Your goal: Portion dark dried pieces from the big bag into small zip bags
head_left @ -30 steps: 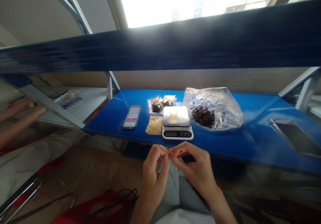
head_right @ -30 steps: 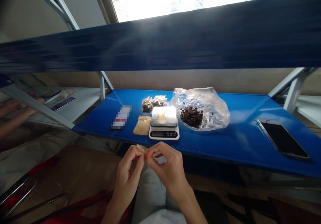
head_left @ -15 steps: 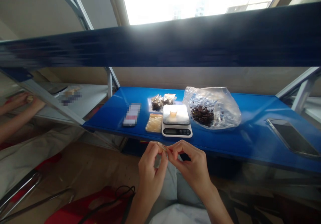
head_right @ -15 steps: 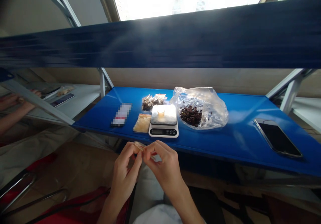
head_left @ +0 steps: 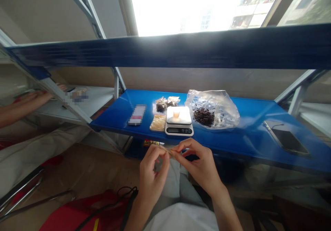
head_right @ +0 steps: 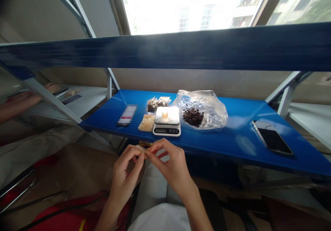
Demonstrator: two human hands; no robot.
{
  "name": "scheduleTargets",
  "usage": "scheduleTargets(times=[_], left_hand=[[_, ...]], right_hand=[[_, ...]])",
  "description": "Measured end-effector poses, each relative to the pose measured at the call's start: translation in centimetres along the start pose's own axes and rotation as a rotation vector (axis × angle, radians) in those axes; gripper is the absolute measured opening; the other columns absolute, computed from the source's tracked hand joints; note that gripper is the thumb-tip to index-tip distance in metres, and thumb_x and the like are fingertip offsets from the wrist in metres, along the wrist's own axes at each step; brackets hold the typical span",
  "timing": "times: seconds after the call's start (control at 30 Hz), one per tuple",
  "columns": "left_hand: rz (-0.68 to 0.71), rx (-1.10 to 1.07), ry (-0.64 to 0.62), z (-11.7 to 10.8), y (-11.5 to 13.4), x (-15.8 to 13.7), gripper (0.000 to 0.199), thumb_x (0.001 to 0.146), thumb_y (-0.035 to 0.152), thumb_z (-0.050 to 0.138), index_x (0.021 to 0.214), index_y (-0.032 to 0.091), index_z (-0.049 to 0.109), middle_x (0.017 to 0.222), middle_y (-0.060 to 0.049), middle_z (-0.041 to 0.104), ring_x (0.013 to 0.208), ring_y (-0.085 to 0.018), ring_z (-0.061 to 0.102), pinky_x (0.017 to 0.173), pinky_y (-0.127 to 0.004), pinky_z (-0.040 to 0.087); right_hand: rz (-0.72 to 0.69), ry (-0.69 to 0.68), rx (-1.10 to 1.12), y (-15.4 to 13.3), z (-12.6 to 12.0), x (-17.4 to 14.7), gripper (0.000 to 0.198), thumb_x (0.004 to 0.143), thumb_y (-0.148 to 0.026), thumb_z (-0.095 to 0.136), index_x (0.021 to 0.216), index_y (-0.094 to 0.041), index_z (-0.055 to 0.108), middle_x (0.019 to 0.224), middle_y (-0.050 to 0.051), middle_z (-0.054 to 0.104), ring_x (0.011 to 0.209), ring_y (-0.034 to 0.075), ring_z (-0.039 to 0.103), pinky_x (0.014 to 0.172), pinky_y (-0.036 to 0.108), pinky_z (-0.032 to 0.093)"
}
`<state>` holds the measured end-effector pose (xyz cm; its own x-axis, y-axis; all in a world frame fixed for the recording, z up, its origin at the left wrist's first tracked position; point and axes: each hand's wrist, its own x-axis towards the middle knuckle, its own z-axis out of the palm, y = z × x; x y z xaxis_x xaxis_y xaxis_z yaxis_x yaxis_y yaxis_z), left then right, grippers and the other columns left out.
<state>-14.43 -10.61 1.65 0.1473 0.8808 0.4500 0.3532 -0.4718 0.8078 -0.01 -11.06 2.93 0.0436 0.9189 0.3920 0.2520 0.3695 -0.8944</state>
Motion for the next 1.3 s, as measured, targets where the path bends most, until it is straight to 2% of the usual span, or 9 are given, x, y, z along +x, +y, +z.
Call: scheduleTargets(times=[0.23,0.33,0.53,0.67,0.77,0.9,1.13,1.3], left_hand=[[0.054,-0.044,-0.003,0.4,1.4,-1.4,0.015,0.089,0.012,0.048,0.078,0.019,0.054,0.078,0.001,0.056,0.074,-0.011,0.055,0.065,-0.021,0.041],[0.084,-0.057,-0.024,0.6,2.1,-2.2,0.015,0.089,0.013,0.048,0.077,0.019,0.053,0.078,0.001,0.055,0.074,-0.011,0.055,0.066,-0.021,0.042],[0.020,0.065,-0.063,1.7,3.0,-3.3,0.018,0.091,0.021,0.049,0.073,0.019,0.052,0.073,0.001,0.055,0.067,-0.011,0.053,0.061,-0.022,0.038],[0.069,0.170,-0.059,2.8,3.4,-3.3,0.018,0.093,0.022,0.045,0.077,0.019,0.053,0.075,0.001,0.057,0.070,-0.012,0.055,0.066,-0.023,0.038],[0.104,0.236,-0.074,3.4,3.6,-3.5,0.018,0.091,0.019,0.044,0.075,0.020,0.052,0.075,0.000,0.057,0.073,-0.013,0.055,0.068,-0.024,0.039],[0.075,0.259,-0.116,3.9,3.5,-4.5,0.019,0.087,0.015,0.046,0.069,0.020,0.047,0.070,0.002,0.053,0.069,-0.013,0.054,0.065,-0.023,0.038],[0.058,0.283,-0.070,3.9,2.8,-4.5,0.017,0.081,0.013,0.048,0.066,0.020,0.048,0.069,0.002,0.054,0.069,-0.012,0.054,0.065,-0.023,0.038],[0.042,0.291,-0.048,3.8,2.4,-3.5,0.018,0.082,0.015,0.048,0.065,0.019,0.048,0.070,0.001,0.055,0.069,-0.013,0.055,0.064,-0.023,0.039]], right_hand=[[0.033,-0.080,0.033,-1.2,-1.3,-2.2,0.024,0.082,-0.025,0.066,0.106,-0.024,0.059,0.092,0.002,0.073,0.078,0.014,0.069,0.060,0.020,0.055],[0.037,-0.103,0.088,-1.3,-1.8,-3.3,0.029,0.082,-0.023,0.066,0.110,-0.025,0.058,0.087,0.000,0.074,0.077,0.014,0.070,0.061,0.020,0.055],[0.038,-0.025,0.112,-1.0,-2.7,-4.8,0.024,0.077,-0.016,0.067,0.098,-0.023,0.058,0.073,-0.003,0.074,0.064,0.013,0.069,0.055,0.019,0.052],[0.020,0.060,0.072,-0.2,-3.2,-5.1,0.017,0.076,-0.018,0.067,0.085,-0.022,0.054,0.071,-0.001,0.074,0.063,0.015,0.069,0.047,0.018,0.044],[0.040,0.149,0.026,0.7,-3.4,-5.2,0.018,0.074,-0.021,0.068,0.076,-0.022,0.050,0.073,0.002,0.074,0.065,0.017,0.070,0.043,0.018,0.040],[0.081,0.288,0.001,1.5,-4.1,-5.2,0.020,0.074,-0.023,0.067,0.071,-0.022,0.047,0.075,0.004,0.073,0.073,0.021,0.071,0.043,0.019,0.038],[0.106,0.281,-0.039,1.8,-4.9,-5.0,0.016,0.070,-0.018,0.066,0.075,-0.022,0.051,0.075,0.002,0.073,0.067,0.018,0.068,0.044,0.020,0.039],[0.143,0.212,-0.032,2.7,-5.2,-4.7,0.018,0.071,-0.022,0.069,0.075,-0.021,0.051,0.077,0.003,0.074,0.061,0.015,0.065,0.044,0.020,0.039]])
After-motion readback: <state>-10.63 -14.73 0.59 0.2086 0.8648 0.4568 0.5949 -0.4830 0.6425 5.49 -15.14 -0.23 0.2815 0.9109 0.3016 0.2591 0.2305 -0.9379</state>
